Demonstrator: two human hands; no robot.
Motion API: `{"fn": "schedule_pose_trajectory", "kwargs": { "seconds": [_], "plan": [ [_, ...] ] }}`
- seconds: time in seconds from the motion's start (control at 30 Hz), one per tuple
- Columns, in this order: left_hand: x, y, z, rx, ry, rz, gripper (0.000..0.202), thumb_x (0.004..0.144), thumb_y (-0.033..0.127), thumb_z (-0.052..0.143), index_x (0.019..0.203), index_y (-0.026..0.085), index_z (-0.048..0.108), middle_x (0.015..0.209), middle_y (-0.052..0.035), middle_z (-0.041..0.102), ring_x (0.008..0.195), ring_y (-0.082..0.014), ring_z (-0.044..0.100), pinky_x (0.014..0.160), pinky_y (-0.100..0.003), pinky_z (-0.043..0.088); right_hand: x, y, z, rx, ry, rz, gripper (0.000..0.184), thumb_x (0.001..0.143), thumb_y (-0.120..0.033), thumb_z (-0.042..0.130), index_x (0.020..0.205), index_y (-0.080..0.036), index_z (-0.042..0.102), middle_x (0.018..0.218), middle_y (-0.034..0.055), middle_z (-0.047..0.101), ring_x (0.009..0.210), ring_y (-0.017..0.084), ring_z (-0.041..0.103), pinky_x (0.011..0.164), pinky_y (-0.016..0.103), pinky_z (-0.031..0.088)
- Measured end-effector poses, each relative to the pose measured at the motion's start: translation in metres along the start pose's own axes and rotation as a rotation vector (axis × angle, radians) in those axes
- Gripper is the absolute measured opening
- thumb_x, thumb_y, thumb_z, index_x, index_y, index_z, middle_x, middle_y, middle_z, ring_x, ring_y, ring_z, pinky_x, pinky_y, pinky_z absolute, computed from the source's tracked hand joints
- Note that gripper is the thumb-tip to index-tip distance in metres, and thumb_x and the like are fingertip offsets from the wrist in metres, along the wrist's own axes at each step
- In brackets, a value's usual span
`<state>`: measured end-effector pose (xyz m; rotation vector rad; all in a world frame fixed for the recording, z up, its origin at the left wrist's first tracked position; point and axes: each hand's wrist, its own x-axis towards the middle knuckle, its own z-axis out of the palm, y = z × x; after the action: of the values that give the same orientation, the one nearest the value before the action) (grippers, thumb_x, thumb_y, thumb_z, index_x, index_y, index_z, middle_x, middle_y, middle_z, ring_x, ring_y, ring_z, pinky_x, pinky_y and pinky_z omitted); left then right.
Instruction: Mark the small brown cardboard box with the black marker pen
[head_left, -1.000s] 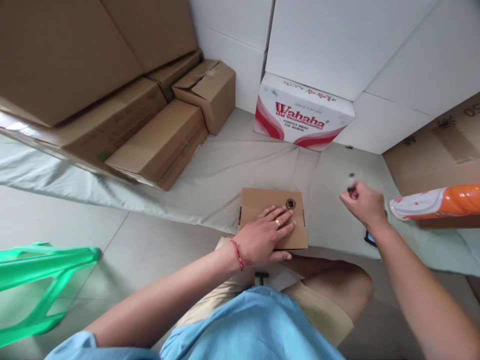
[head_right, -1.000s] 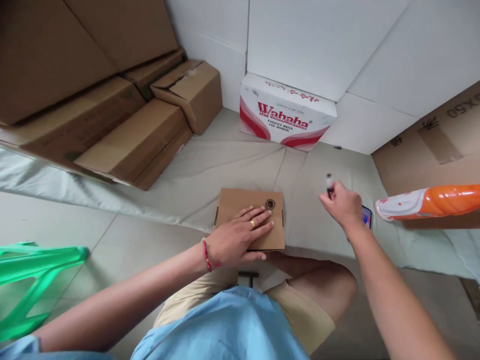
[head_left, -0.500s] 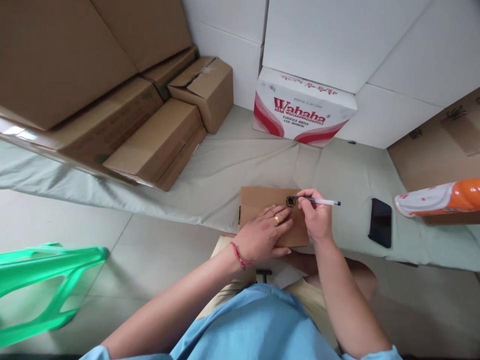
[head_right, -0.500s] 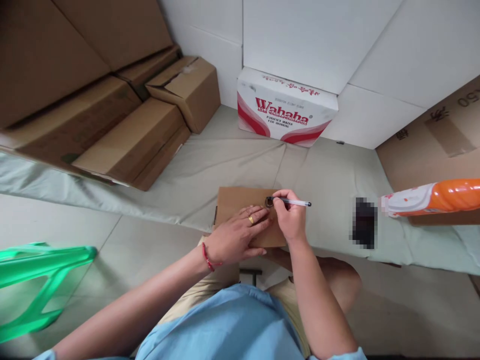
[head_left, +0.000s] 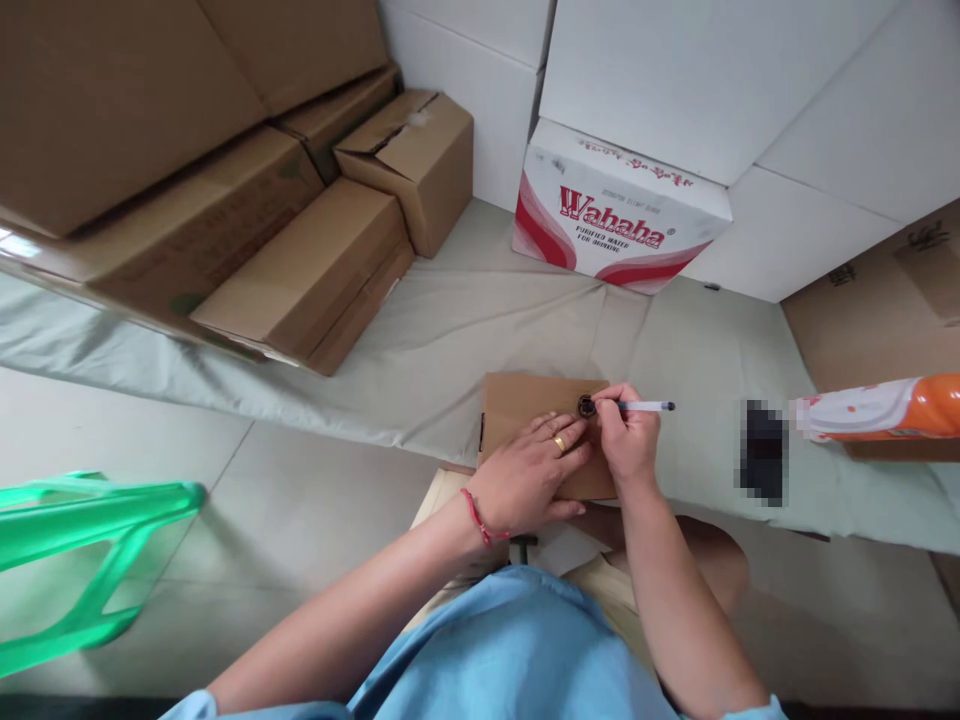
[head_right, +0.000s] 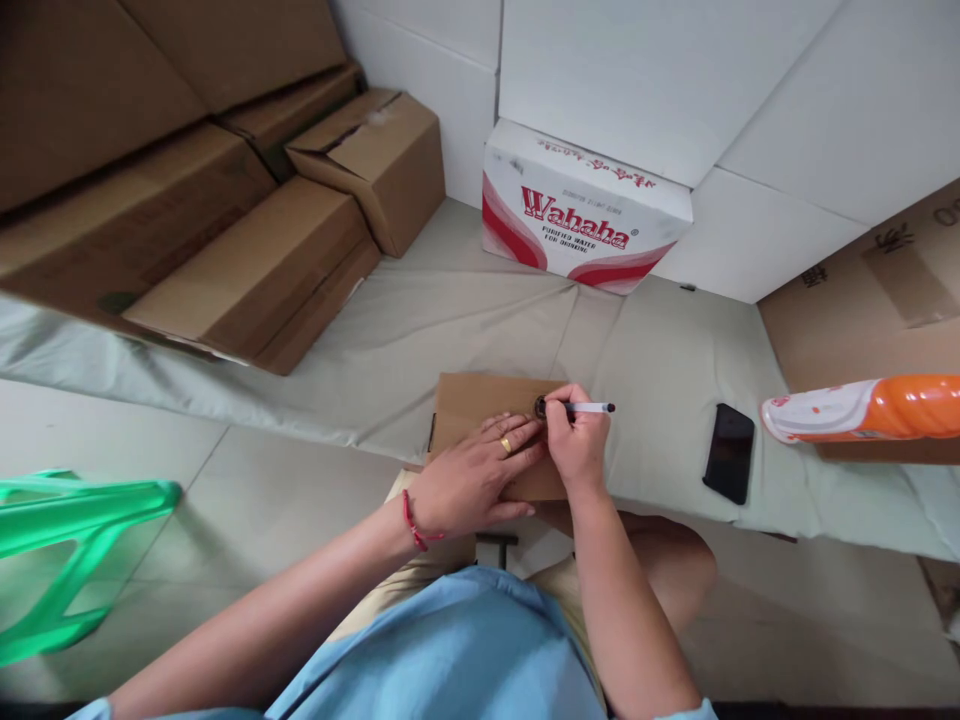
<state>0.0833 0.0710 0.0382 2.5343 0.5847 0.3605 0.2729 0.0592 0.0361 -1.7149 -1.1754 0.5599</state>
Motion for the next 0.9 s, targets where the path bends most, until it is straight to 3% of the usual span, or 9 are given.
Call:
{"fn": "schedule_pose_trajectory", "kwargs": {
  "seconds": [0.23,0.5,0.73,0.9],
  "plan": [
    [0.0010,0.0011,-0.0022,0.011,-0.011,0.001,0.079,0.091,0.054,0.082,0.154,0.013,0.057,0.166,-0.0212,0.052,0.158,-0.0376,0.045,0.135,-0.052,0.030,0.0014,-0.0012,0.0001,-0.062,0.007,-0.010,0.016,0.088,-0.034,0.060,0.078,-0.024,0.067,0.067,-0.0036,0.066,0.064,0.015,0.059,0.067,0.029,0.045],
    [0.0004,0.0010,-0.0021,0.039,-0.027,-0.004,0.080,0.092,0.056,0.081,0.154,0.012,0.056,0.166,-0.0214,0.053,0.159,-0.0366,0.044,0.136,-0.049,0.028,0.0037,-0.0033,0.0036,0.011,0.198,0.049,0.020,0.087,-0.040,0.060,0.082,-0.023,0.068,0.063,-0.0040,0.062,0.060,0.016,0.057,0.064,0.029,0.045],
    [0.0015,0.0011,-0.0031,0.016,-0.031,-0.001,0.082,0.092,0.055,0.082,0.155,0.012,0.055,0.168,-0.0216,0.050,0.160,-0.0366,0.043,0.136,-0.050,0.028,0.0007,-0.0062,0.0033,-0.051,0.066,-0.028,0.018,0.088,-0.037,0.059,0.079,-0.023,0.067,0.065,-0.0034,0.065,0.060,0.015,0.059,0.064,0.028,0.046],
    [0.0020,0.0008,-0.0024,0.010,-0.043,-0.007,0.082,0.092,0.054,0.082,0.155,0.009,0.055,0.167,-0.0235,0.050,0.160,-0.0376,0.042,0.136,-0.051,0.029,0.0019,-0.0040,0.0034,-0.071,0.185,-0.011,0.019,0.087,-0.038,0.058,0.081,-0.023,0.067,0.065,-0.0032,0.064,0.061,0.015,0.059,0.064,0.029,0.045]
  ]
}}
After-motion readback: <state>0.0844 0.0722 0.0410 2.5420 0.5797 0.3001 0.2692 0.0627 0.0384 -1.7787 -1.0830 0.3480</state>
